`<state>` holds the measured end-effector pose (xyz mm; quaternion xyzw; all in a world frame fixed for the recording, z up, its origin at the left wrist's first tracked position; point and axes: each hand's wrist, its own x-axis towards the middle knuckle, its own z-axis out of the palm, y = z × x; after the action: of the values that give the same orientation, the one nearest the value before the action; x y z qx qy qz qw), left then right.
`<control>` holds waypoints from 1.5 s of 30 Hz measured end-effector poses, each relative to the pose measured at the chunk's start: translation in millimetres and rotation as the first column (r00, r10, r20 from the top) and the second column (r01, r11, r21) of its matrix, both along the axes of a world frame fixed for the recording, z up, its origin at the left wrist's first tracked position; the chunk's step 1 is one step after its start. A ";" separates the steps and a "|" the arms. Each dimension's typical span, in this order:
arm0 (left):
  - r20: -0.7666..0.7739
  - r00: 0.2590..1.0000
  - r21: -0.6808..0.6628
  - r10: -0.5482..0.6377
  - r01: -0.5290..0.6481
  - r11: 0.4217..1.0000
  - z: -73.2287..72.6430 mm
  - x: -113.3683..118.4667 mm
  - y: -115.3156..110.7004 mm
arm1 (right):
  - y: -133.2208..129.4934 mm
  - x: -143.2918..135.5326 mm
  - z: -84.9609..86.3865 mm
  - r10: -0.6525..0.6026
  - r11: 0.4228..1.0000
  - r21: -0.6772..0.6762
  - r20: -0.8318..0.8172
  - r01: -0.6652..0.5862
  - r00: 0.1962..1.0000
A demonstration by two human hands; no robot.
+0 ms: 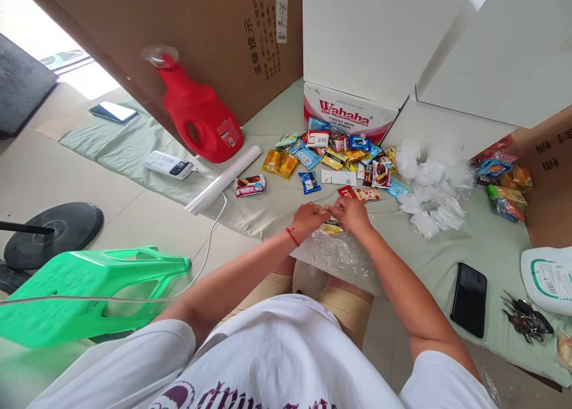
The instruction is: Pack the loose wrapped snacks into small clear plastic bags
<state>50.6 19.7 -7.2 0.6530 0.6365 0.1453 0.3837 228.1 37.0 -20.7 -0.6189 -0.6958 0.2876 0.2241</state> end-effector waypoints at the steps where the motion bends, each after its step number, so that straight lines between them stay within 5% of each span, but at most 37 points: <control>1: 0.023 0.999 -0.022 -0.044 0.045 0.999 0.7 -5.9 6.3 | 0.5 2.2 -0.3 0.023 1.000 -0.021 -0.026 -0.024 0.999; 6: 0.042 0.981 -0.021 -0.188 0.189 0.982 10.0 -38.6 28.5 | 2.9 23.5 5.4 0.216 0.965 -0.120 -0.140 -0.233 0.966; 15: -0.248 0.922 0.226 -0.298 0.354 0.908 22.2 -51.0 15.1 | -21.0 34.5 14.7 0.402 0.895 0.142 0.149 -0.422 0.903; 20: -0.293 0.775 0.341 -0.560 0.632 0.696 22.5 -58.3 -0.1 | -31.8 42.3 -5.0 0.356 0.872 0.205 0.360 -0.445 0.862; 24: -0.250 0.643 0.342 -0.724 0.758 0.555 13.1 -66.0 -7.4 | -60.1 45.9 -10.9 0.309 0.855 0.309 0.339 -0.416 0.889; 28: -0.179 0.680 0.344 -0.711 0.721 0.602 4.4 -68.7 -4.3 | -107.5 31.0 -15.9 -0.072 0.870 0.493 0.152 -0.012 0.986; 30: -0.140 0.698 0.358 -0.702 0.697 0.621 3.6 -68.2 0.3 | -124.4 13.2 -22.1 -0.127 0.882 0.470 0.136 0.049 0.983; 36: 0.017 0.741 0.347 -0.672 0.626 0.699 6.7 -65.0 15.4 | -136.5 -42.5 -27.9 -0.094 0.926 0.378 0.245 -0.006 0.965; 41: 0.152 0.790 0.353 -0.594 0.518 0.779 8.3 -67.5 24.0 | -155.5 -66.5 -21.1 -0.003 0.896 0.428 0.270 -0.117 0.963; 45: 0.220 0.805 0.349 -0.551 0.463 0.815 8.4 -70.5 25.8 | -164.2 -88.6 -34.3 0.164 0.863 0.396 0.370 -0.315 0.914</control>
<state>-19.9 45.5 1.2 0.8164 0.3411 0.2253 0.4080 139.5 -127.1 -55.0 -0.4968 -0.8424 0.0400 0.2049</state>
